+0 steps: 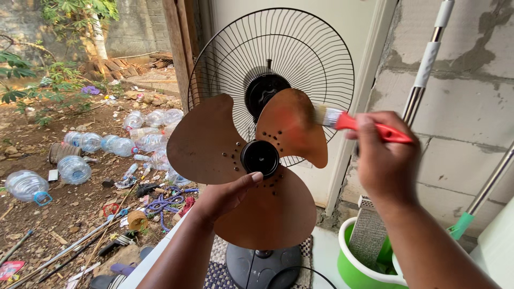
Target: The person uses a screwdriver to remove the front grille of a standing electric fan, then detaches the fan blades. They brush the blades with a paintbrush and attempt to unscrew the central hub nut. The video ends with the fan partially disassembled.
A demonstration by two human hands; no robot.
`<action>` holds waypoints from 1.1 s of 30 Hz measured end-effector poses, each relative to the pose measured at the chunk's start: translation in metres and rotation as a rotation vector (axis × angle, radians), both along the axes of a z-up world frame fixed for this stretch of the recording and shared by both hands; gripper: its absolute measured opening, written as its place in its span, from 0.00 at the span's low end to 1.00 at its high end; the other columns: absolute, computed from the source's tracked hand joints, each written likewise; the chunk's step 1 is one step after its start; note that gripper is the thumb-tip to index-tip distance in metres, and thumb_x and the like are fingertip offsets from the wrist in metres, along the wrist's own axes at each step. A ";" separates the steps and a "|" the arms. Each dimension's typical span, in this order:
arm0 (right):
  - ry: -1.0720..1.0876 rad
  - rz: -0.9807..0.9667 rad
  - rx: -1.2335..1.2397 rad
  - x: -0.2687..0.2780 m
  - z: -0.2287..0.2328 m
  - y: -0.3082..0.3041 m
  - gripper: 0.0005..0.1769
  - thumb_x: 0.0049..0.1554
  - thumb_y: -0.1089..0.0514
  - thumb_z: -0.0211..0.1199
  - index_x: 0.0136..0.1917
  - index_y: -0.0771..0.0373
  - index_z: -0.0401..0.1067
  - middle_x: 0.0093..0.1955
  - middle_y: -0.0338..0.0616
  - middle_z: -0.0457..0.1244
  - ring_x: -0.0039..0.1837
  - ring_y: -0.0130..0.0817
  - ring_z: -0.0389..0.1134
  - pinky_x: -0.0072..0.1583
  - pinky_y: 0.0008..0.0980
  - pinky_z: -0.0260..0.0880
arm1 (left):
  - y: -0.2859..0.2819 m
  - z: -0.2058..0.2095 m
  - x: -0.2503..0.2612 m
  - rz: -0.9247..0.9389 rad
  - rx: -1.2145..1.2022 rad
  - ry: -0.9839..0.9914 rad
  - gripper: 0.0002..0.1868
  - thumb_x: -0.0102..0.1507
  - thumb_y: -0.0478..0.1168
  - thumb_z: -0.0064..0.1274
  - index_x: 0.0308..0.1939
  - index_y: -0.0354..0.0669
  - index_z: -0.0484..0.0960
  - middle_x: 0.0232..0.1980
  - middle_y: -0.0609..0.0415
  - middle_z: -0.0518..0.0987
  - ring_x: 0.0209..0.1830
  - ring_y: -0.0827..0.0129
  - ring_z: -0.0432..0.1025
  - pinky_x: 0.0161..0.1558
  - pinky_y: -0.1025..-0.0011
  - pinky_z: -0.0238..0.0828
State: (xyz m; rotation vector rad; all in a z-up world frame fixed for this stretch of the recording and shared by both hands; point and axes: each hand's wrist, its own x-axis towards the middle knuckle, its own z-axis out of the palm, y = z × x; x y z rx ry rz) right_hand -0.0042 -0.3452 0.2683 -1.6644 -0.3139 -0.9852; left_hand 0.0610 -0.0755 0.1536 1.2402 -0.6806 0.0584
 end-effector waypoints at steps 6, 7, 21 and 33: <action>-0.173 0.189 -0.017 0.002 -0.010 -0.001 0.09 0.69 0.56 0.54 0.53 0.63 0.71 0.43 0.38 0.69 0.40 0.18 0.61 0.47 0.23 0.62 | -0.002 -0.007 0.008 0.062 0.046 0.001 0.15 0.66 0.39 0.62 0.50 0.33 0.78 0.43 0.54 0.77 0.41 0.71 0.70 0.42 0.69 0.70; -0.124 0.235 -0.040 0.006 -0.010 0.000 0.10 0.66 0.55 0.53 0.53 0.62 0.71 0.42 0.38 0.70 0.37 0.18 0.58 0.42 0.22 0.59 | -0.004 -0.006 0.009 0.074 0.048 -0.005 0.15 0.65 0.39 0.61 0.51 0.35 0.78 0.44 0.56 0.77 0.42 0.72 0.70 0.43 0.69 0.71; -0.055 0.168 0.043 0.020 -0.011 -0.006 0.11 0.67 0.54 0.56 0.53 0.63 0.73 0.42 0.38 0.70 0.36 0.18 0.57 0.40 0.22 0.58 | -0.007 -0.006 -0.001 0.101 0.084 -0.058 0.15 0.67 0.41 0.61 0.49 0.33 0.79 0.41 0.53 0.77 0.40 0.71 0.70 0.42 0.70 0.69; -0.064 0.096 -0.024 0.023 -0.016 -0.008 0.13 0.69 0.53 0.55 0.54 0.65 0.72 0.44 0.40 0.70 0.39 0.20 0.58 0.42 0.22 0.58 | 0.007 -0.009 0.008 0.356 0.352 -0.069 0.18 0.66 0.48 0.63 0.33 0.34 0.80 0.26 0.57 0.71 0.26 0.70 0.65 0.29 0.68 0.61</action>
